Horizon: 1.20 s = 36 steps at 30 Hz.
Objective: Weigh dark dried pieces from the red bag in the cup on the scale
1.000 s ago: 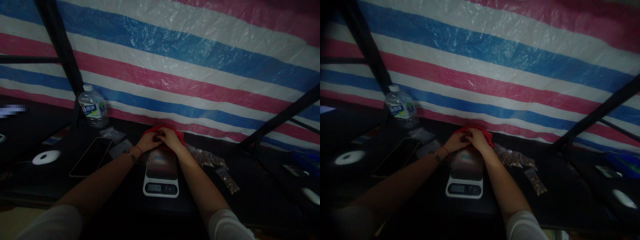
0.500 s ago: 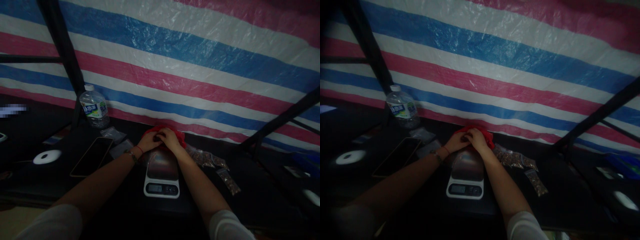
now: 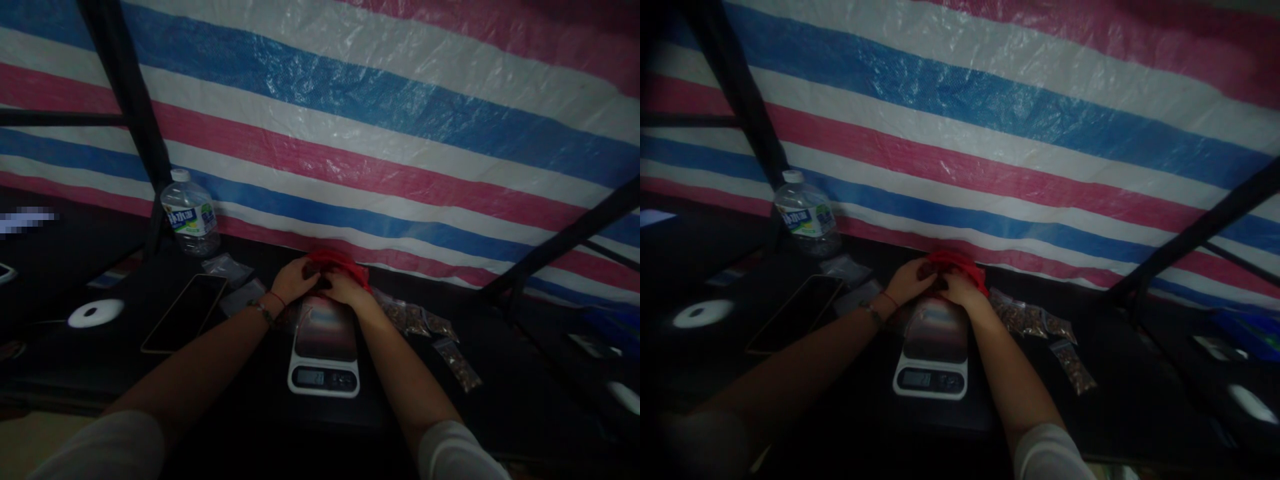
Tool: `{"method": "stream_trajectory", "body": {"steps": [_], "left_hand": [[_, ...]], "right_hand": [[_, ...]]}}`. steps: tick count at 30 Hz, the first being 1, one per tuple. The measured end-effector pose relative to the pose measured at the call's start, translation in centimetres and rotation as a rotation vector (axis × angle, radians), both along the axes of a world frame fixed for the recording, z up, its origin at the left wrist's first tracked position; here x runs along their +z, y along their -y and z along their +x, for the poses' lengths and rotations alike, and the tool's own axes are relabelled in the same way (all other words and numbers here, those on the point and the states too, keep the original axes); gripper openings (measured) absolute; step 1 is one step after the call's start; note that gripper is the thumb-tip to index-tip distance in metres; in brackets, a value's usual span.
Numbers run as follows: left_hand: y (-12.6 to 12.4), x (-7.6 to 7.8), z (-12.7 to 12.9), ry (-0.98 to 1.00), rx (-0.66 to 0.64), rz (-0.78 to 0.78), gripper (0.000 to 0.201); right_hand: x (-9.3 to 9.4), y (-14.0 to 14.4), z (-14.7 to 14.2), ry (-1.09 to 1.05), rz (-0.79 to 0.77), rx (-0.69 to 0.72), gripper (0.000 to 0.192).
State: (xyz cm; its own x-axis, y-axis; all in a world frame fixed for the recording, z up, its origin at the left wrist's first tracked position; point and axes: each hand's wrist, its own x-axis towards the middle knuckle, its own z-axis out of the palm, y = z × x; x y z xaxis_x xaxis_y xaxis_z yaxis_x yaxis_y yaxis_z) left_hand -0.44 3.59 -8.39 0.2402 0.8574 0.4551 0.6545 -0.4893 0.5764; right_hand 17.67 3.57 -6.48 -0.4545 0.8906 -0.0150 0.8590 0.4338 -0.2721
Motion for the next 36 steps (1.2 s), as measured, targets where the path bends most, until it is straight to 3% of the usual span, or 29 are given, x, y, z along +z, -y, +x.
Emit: {"method": "stream_trajectory", "body": {"steps": [4,11,18,22,27,30,36], "left_hand": [[0.2,0.1,0.2,-0.026,-0.015,0.009,0.041],[0.3,0.2,0.1,-0.039,-0.026,0.019,0.041],[0.4,0.2,0.2,-0.072,-0.015,0.022,0.036],[0.7,0.5,0.2,-0.138,-0.023,-0.009,0.033],[0.7,0.5,0.4,-0.180,-0.088,-0.022,0.034],[0.5,0.3,0.5,-0.179,-0.118,-0.026,0.036],[0.2,0.0,0.7,-0.172,-0.114,-0.030,0.035]], "right_hand": [[0.1,-0.6,0.0,0.039,-0.008,0.067,0.030],[0.5,-0.5,0.6,0.072,0.007,0.045,0.032],[0.2,-1.3,0.7,0.102,-0.024,0.048,0.022],[0.7,-1.4,0.9,-0.040,-0.008,-0.028,0.021],[1.4,-1.1,0.3,-0.314,0.142,-0.154,0.016],[1.6,-0.7,-0.5,-0.406,0.195,-0.145,0.017],[1.7,0.0,-1.7,-0.392,0.261,-0.066,0.015]]}}
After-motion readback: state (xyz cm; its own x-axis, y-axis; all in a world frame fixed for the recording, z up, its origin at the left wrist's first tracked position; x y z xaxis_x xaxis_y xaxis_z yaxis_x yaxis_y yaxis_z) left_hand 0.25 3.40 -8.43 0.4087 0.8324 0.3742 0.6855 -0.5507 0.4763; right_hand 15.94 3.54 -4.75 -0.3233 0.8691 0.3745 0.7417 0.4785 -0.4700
